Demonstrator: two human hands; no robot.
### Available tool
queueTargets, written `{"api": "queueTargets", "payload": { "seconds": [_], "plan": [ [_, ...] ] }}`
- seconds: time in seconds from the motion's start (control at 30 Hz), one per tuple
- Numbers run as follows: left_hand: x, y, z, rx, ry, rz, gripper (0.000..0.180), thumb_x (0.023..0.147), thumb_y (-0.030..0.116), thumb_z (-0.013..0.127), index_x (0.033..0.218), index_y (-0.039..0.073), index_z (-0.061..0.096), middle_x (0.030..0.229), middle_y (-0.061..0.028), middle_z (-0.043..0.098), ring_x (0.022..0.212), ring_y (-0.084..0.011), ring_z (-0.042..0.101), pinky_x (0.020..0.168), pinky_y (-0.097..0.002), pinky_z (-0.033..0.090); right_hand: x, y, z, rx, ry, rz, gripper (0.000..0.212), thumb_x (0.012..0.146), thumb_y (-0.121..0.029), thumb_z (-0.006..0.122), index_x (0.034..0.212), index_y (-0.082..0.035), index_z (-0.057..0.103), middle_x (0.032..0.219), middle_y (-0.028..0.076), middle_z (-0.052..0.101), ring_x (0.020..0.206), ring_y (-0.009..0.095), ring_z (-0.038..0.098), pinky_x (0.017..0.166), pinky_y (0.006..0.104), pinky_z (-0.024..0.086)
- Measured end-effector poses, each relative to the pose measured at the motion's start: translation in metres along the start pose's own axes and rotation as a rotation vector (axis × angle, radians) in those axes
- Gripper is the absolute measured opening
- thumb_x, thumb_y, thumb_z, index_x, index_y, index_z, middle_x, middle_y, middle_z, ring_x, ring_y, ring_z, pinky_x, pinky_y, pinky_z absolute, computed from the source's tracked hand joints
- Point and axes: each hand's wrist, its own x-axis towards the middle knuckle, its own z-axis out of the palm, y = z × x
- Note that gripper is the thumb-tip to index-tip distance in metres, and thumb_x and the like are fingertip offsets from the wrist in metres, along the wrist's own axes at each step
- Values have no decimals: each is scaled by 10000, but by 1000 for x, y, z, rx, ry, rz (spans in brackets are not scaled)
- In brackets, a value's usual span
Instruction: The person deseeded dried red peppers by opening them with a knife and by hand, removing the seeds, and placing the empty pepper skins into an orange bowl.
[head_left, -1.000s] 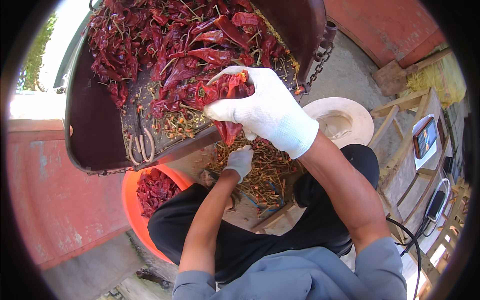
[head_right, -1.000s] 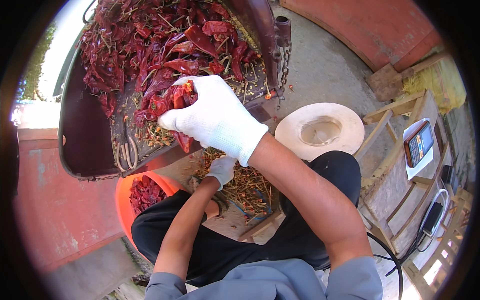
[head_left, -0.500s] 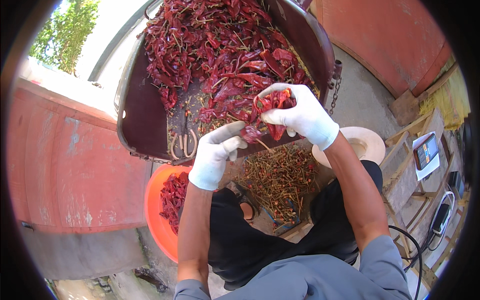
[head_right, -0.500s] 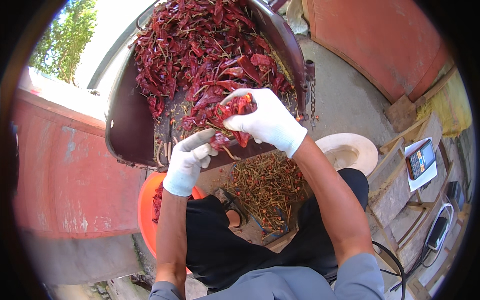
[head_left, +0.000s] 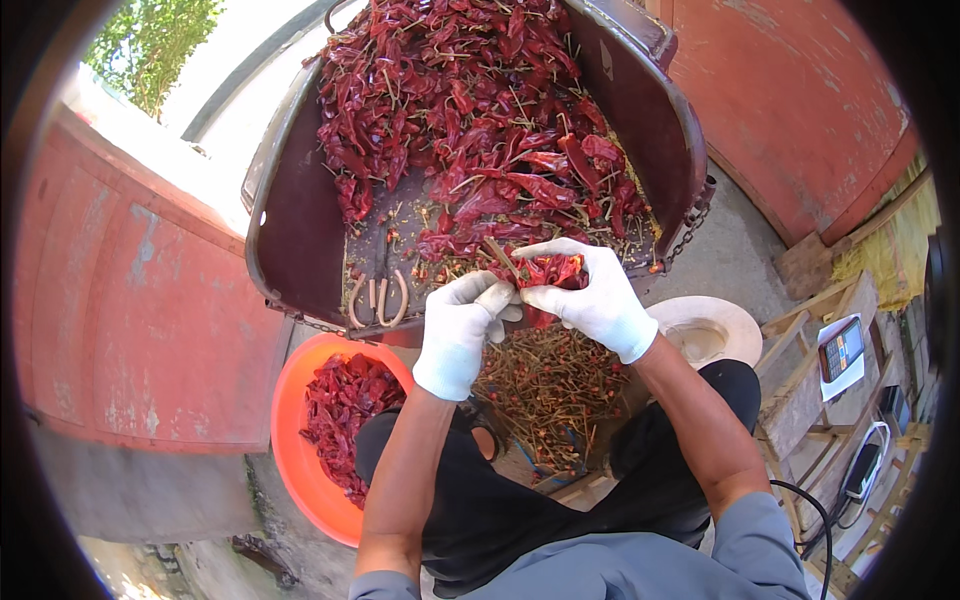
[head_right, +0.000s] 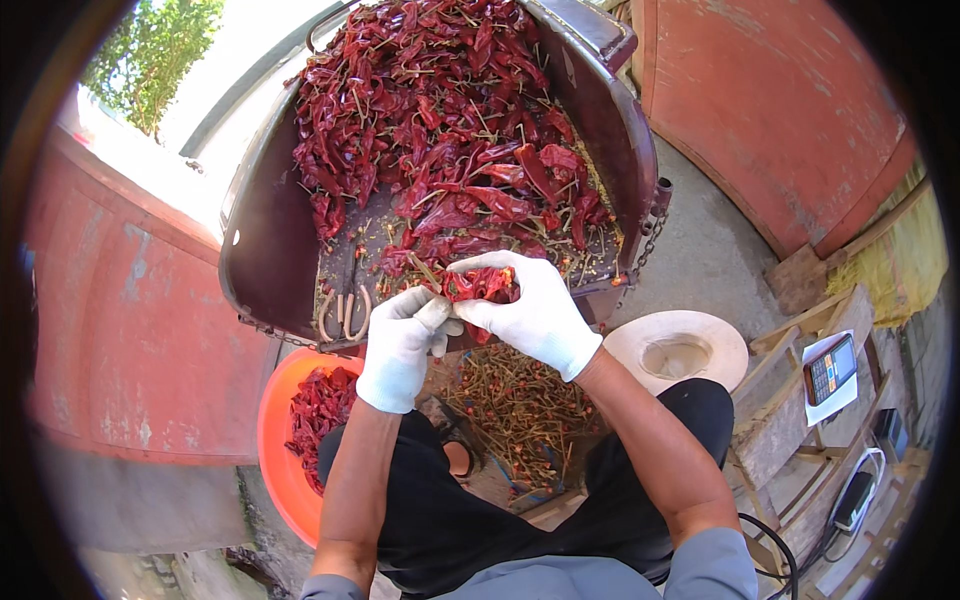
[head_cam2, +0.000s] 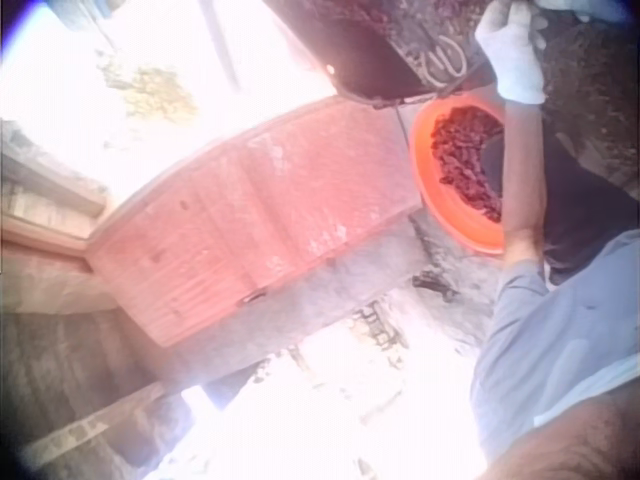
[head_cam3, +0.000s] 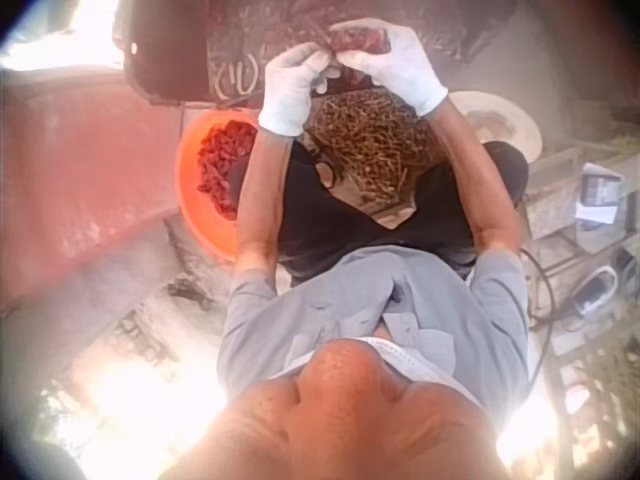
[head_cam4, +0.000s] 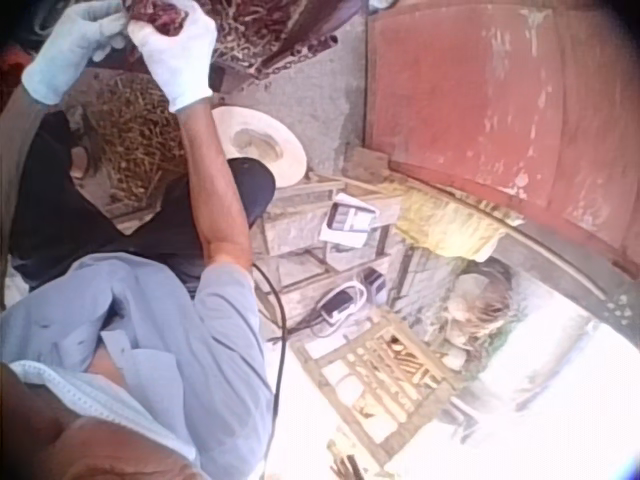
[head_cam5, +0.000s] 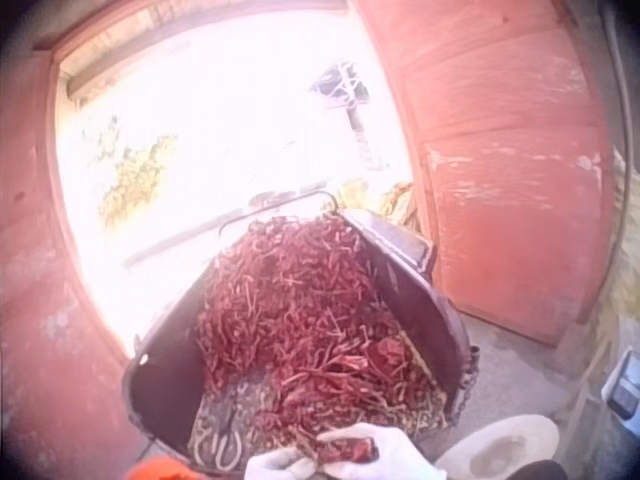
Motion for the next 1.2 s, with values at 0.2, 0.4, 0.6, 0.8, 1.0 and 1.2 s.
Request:
{"api": "queueTargets", "payload": {
  "seconds": [0.2, 0.4, 0.6, 0.8, 1.0, 1.2],
  "plan": [
    [0, -16, 10, 202, 120, 176, 92, 935, 46, 625, 906, -24, 679, 757, -58, 690, 640, -69, 594, 577, -226, 469, 0, 16, 17, -223, 187, -329, 412, 789, -126, 773, 1188, -64, 690, 1119, 103, 705, 1035, 193, 674, 948, 326, 507],
    [-5, -16, 3, 670, 134, 459, 68, 908, 3, 653, 935, -54, 675, 796, -53, 696, 694, -83, 609, 639, -251, 504, -4, 13, 19, -102, 71, -160, 415, 782, -94, 749, 1190, -59, 687, 1145, 115, 711, 1034, 170, 679, 927, 302, 517],
    [-16, 6, -7, 339, 138, 219, 126, 887, 63, 696, 960, -40, 692, 774, -22, 679, 676, -54, 581, 611, -244, 486, -3, 14, 13, -211, 96, -195, 376, 754, -53, 750, 1127, -75, 711, 1097, 102, 721, 952, 194, 707, 853, 306, 546],
    [-16, -2, -9, 247, 141, 351, 160, 926, 70, 691, 1046, -35, 697, 814, 6, 671, 708, -25, 549, 614, -207, 461, -6, 8, 17, -461, 156, -490, 349, 690, 2, 745, 1024, -94, 717, 935, 95, 689, 839, 278, 694, 736, 319, 553],
    [-16, -7, -2, 222, 186, 394, 148, 924, 69, 684, 1028, -35, 700, 767, -11, 675, 641, -31, 552, 546, -196, 430, -13, 4, 20, -506, 175, -508, 351, 681, 56, 726, 1008, -71, 711, 924, 105, 697, 810, 266, 700, 704, 313, 550],
    [-13, -6, 0, -445, 116, 162, 139, 945, 142, 670, 973, 6, 681, 756, -45, 668, 597, -96, 586, 497, -215, 381, -16, -2, 33, 320, 141, 175, 211, 795, 35, 753, 987, -16, 684, 877, 50, 693, 632, 105, 612, 507, 266, 486]
  ]
}}
